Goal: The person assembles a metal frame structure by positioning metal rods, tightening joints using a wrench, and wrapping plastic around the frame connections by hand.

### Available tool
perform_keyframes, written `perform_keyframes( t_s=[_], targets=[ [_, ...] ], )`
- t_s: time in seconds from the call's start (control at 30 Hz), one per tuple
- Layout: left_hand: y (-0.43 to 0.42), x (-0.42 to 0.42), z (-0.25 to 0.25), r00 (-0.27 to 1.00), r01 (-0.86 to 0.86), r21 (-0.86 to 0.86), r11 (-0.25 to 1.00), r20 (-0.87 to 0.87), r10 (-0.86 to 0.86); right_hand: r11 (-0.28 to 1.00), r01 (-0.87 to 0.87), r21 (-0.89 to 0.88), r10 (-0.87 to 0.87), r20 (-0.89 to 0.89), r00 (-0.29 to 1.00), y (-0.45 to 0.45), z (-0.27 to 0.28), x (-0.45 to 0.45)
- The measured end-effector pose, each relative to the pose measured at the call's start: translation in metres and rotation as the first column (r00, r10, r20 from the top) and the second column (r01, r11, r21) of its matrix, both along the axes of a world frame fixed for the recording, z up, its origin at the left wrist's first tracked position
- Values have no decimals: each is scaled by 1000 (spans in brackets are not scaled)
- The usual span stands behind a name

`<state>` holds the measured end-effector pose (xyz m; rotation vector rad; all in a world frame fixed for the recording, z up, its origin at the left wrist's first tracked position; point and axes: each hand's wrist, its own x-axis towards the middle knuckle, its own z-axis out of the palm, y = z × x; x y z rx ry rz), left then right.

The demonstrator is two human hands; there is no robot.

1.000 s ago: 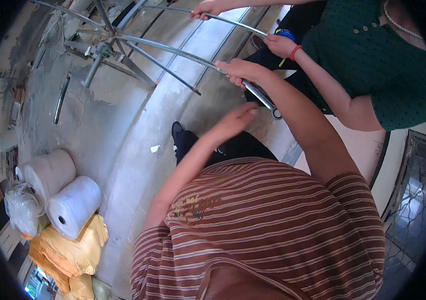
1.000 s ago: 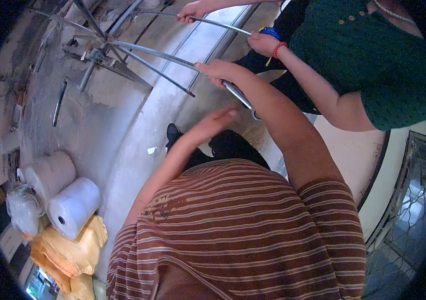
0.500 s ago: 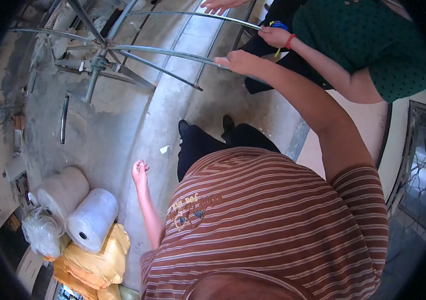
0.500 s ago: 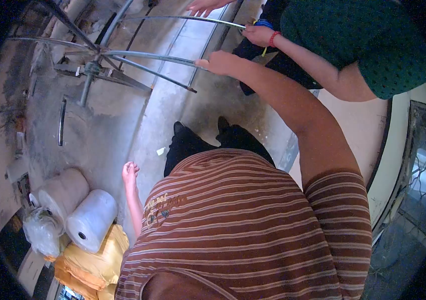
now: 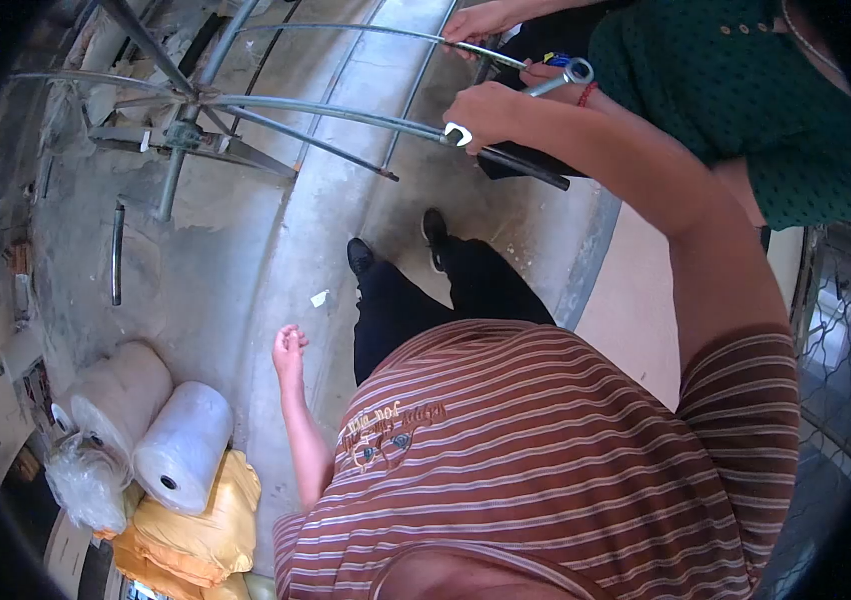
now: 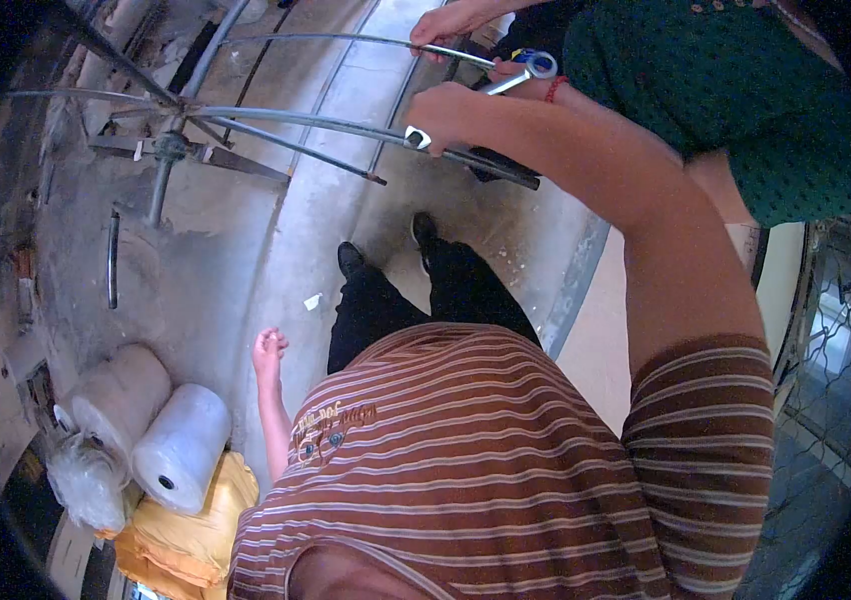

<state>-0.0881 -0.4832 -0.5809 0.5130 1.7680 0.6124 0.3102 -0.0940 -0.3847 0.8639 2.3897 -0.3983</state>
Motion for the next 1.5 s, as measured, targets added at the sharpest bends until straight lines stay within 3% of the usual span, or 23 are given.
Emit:
perform_keyframes(
  t_s=[0.13, 0.2, 0.3, 0.4, 0.5, 0.53, 0.63, 0.67, 0.73, 0.77, 0.8, 0.83, 0.9, 1.0, 1.07, 1.1, 1.13, 1.2, 1.23, 1.3, 1.4, 1.5],
  targets=[
    [44, 16, 22, 995, -69, 74, 995, -64, 74, 937, -344, -52, 348, 148, 926, 25, 14, -28],
    [56, 32, 26, 994, -60, 97, 993, -82, 68, 827, -558, -70, 558, 222, 799, 32, 10, -41],
    [68, 65, 31, 999, 2, 124, 992, -40, 3, 606, -795, -2, 781, 188, 595, 40, 3, -53],
    [70, 98, 34, 999, 36, 184, 982, -8, -35, 597, -746, 294, 759, 92, 644, 26, 3, -36],
    [81, 124, 44, 998, 57, 212, 976, 6, -60, 908, -393, 145, 323, 352, 878, 5, 39, -61],
    [90, 130, 40, 997, 75, 233, 970, -3, -76, 870, -354, 343, 215, 382, 899, -12, 59, -62],
    [144, 163, 74, 961, 266, 453, 851, -196, -196, 959, 14, 284, -9, -19, 1000, -26, 102, -44],
    [165, 174, 90, 941, 325, 499, 804, -252, -224, 968, 168, 188, -117, -259, 959, -36, 100, -31],
    [206, 198, 131, 896, 432, 579, 691, -366, -253, 927, 363, -98, -338, -642, 688, -60, 78, 5],
    [222, 210, 151, 868, 484, 610, 628, -424, -257, 800, 484, -354, -596, -567, 569, -77, 82, 17],
    [237, 220, 161, 853, 513, 646, 565, -455, -255, 597, 560, -574, -802, -421, 423, -96, 85, 28],
    [249, 230, 166, 839, 539, 677, 501, -484, -248, 475, 588, -655, -880, -348, 324, -111, 76, 41],
    [268, 247, 156, 817, 575, 717, 395, -533, -220, 202, 588, -783, -979, -168, 113, -138, 41, 58],
    [284, 254, 149, 775, 629, 708, 322, -543, -323, 77, 528, -846, -970, -187, -157, -165, 24, 56],
    [285, 258, 145, 747, 657, 680, 325, -527, -406, 23, 230, -973, -941, -99, -325, -168, -9, 59],
    [285, 260, 147, 778, 624, 698, 352, -511, -367, 9, 67, -998, -917, -35, -397, -169, -12, 55],
    [285, 262, 147, 806, 589, 713, 380, -492, -328, 31, 164, -986, -892, -102, -441, -170, -14, 47],
    [290, 261, 138, 825, 566, 721, 400, -497, -270, 7, 170, -985, -880, -87, -467, -161, -22, 34],
    [295, 257, 127, 794, 607, 697, 381, -514, -324, -20, 169, -985, -876, -64, -479, -159, -28, 25],
    [295, 250, 121, 810, 556, 695, 456, -328, -487, -30, 127, -991, -894, -30, -447, -152, -33, 9],
    [277, 240, 118, 903, 338, 673, 658, -35, -429, -49, 37, -998, -877, 25, -480, -140, -52, -9],
    [235, 218, 109, 851, 426, 493, 759, 67, -521, -179, -13, -984, -806, 155, -572, -132, -70, -21]
  ],
)
